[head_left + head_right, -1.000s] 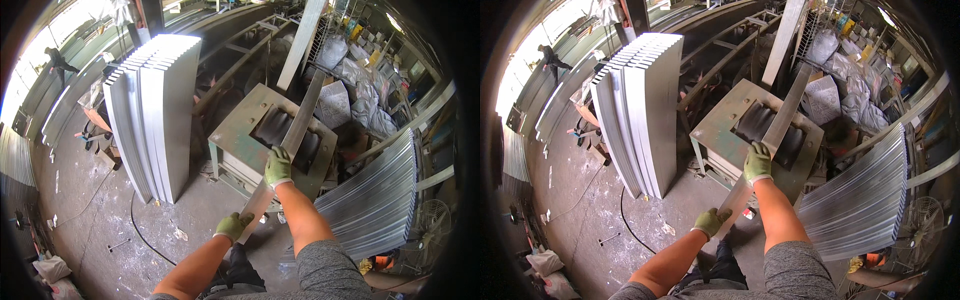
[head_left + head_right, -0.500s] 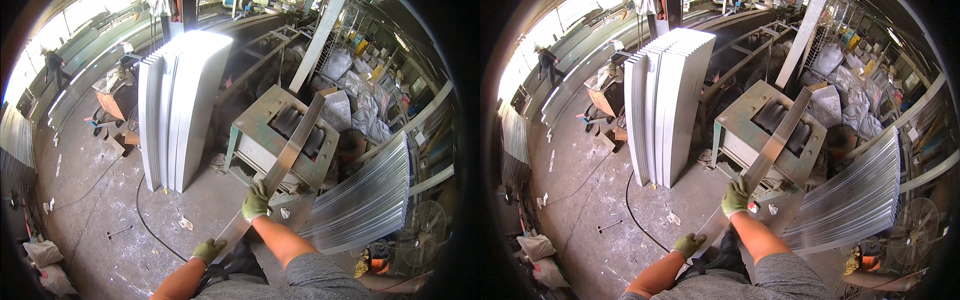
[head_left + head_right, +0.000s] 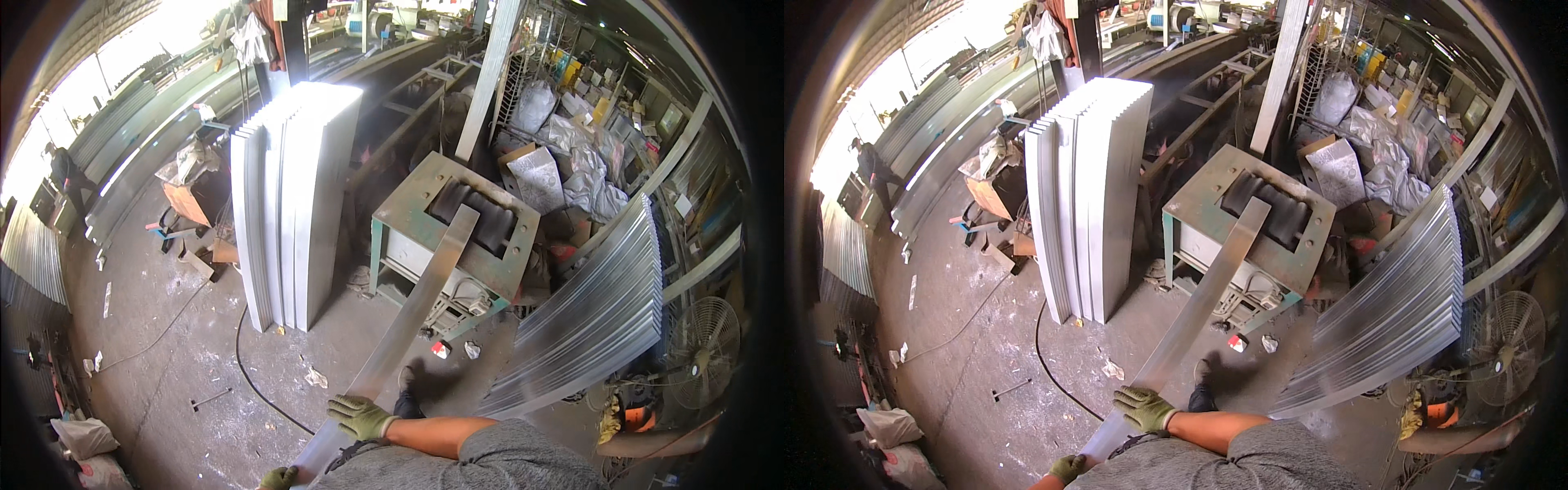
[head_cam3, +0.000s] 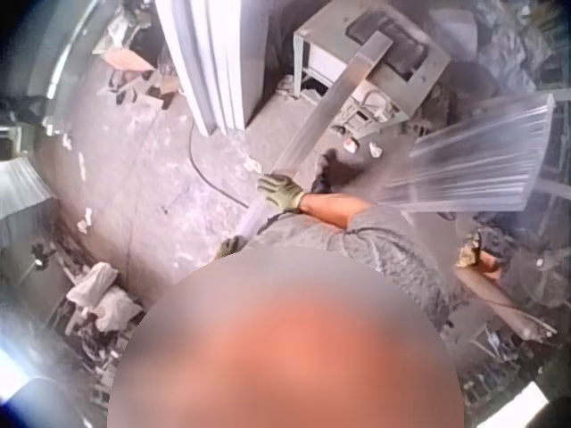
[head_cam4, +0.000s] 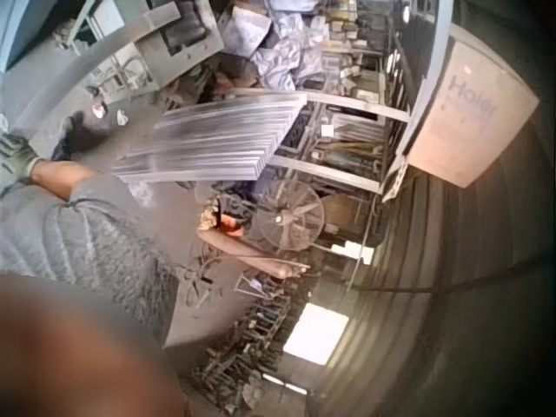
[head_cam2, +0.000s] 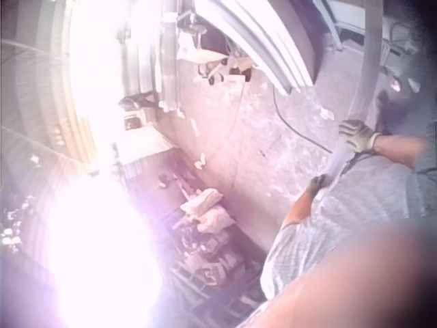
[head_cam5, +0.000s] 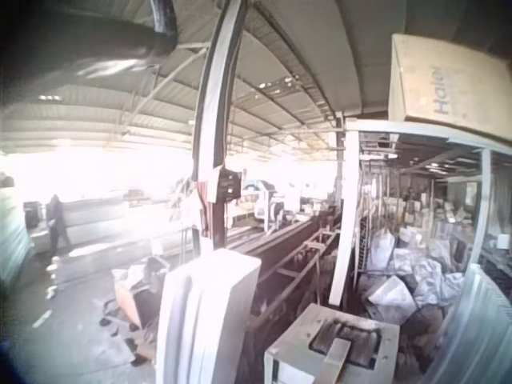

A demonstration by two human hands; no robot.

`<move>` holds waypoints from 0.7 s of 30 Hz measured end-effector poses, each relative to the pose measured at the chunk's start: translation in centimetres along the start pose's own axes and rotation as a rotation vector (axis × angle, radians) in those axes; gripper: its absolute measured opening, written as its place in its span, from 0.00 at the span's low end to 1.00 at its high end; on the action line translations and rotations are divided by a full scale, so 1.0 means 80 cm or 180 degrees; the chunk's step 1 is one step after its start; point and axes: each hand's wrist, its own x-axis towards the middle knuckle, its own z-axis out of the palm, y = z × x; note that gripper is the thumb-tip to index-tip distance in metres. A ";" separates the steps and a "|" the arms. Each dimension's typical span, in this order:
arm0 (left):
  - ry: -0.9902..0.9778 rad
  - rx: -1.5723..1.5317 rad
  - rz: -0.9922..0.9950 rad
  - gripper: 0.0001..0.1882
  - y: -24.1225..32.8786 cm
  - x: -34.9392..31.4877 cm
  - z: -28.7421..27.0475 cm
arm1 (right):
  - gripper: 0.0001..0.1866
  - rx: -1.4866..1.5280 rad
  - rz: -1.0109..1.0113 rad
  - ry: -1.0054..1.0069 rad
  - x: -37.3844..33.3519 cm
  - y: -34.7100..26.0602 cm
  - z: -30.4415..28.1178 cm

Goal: The person feeds long, flat metal sheets into a roller machine, one at a time, and stacks the processed sheets upright. The person repeats this cycle throughout the clip, handling each sheet with gloved hands.

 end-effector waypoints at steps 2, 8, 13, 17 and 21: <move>0.0142 -0.0070 -0.0111 0.39 -0.004 0.003 -0.003 | 0.27 0.0005 -0.0010 0.0382 0.001 0.013 -0.014; -0.0177 -0.0603 0.0073 0.44 0.118 0.072 -0.018 | 0.19 -0.0440 0.0611 0.0686 -0.005 0.060 -0.123; -0.1370 -0.1243 -0.0439 0.40 0.271 0.158 -0.054 | 0.18 -0.0663 0.0788 0.1073 0.008 0.167 -0.241; -0.1616 -0.2284 0.1176 0.40 0.402 0.186 -0.075 | 0.28 -0.1125 0.1175 0.0885 0.019 0.258 -0.343; -0.0676 -0.0225 0.1935 0.51 0.506 0.173 -0.104 | 0.30 -0.1315 0.1241 0.1029 0.022 0.311 -0.395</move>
